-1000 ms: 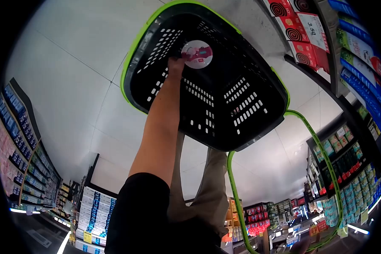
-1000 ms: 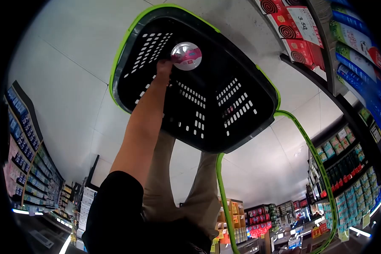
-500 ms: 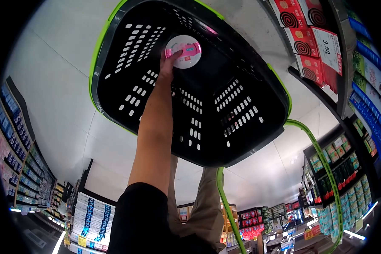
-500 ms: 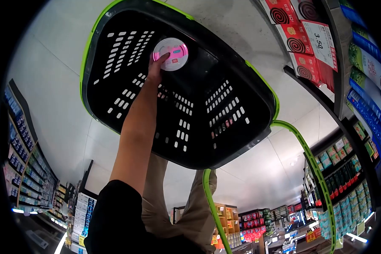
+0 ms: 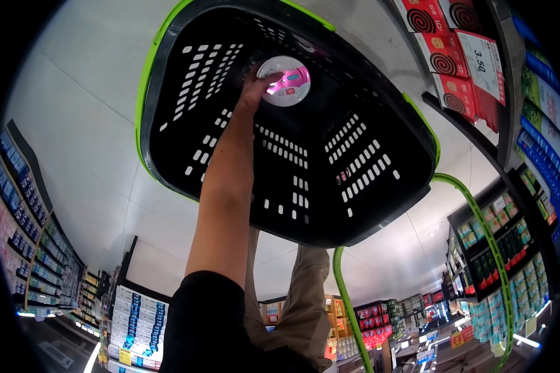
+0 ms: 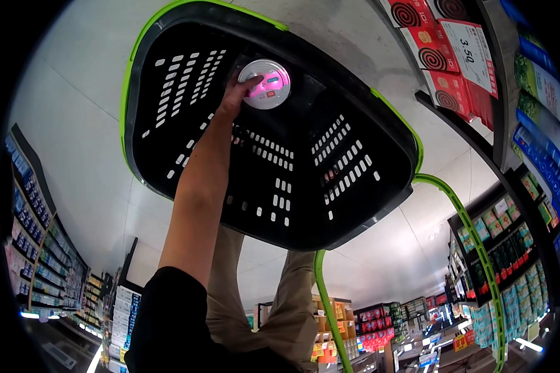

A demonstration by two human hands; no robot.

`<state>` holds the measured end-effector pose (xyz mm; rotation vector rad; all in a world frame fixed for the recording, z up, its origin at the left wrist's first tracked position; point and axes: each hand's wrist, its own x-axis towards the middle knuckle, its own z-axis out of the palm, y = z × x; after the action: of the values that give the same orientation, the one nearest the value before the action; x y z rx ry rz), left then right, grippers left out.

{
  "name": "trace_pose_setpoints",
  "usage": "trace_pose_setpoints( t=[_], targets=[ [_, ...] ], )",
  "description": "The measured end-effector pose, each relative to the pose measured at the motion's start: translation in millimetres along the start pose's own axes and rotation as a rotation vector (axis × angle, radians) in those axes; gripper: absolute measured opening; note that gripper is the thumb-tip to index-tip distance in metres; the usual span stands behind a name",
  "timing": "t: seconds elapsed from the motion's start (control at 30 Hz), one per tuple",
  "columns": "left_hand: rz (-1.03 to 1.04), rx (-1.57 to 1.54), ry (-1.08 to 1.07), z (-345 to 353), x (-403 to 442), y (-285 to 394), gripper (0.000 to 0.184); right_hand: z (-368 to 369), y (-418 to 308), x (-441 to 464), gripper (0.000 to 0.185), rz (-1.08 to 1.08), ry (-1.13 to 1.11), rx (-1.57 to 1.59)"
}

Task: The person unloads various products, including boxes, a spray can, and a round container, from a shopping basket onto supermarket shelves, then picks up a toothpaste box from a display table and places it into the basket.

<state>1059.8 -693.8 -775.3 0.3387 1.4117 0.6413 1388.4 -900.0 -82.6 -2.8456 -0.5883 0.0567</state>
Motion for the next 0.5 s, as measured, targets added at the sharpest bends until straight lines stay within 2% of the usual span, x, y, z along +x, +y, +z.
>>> trace_pose_setpoints(
  t=[0.1,0.17,0.3,0.4,0.5],
  targets=[
    [0.042,-0.016,-0.097,3.4,5.3,-13.0,0.08,-4.7,-4.2,-0.3,0.033,-0.022,0.022,0.0],
    [0.073,-0.031,-0.145,5.1,0.9,-12.2,0.078,-24.5,4.7,5.0,0.047,0.008,-0.091,-0.011],
    [0.118,0.081,-0.254,20.8,-4.9,-15.1,0.079,-22.2,6.4,5.1,0.047,0.063,0.018,-0.029],
    [0.116,0.388,-0.235,40.9,-15.8,-10.0,0.083,-23.3,9.0,2.4,0.045,0.057,0.0,-0.013],
    [0.074,0.29,-0.332,52.3,-15.3,-23.6,0.081,-24.1,12.7,1.5,0.044,0.058,-0.003,-0.001]
  ],
)
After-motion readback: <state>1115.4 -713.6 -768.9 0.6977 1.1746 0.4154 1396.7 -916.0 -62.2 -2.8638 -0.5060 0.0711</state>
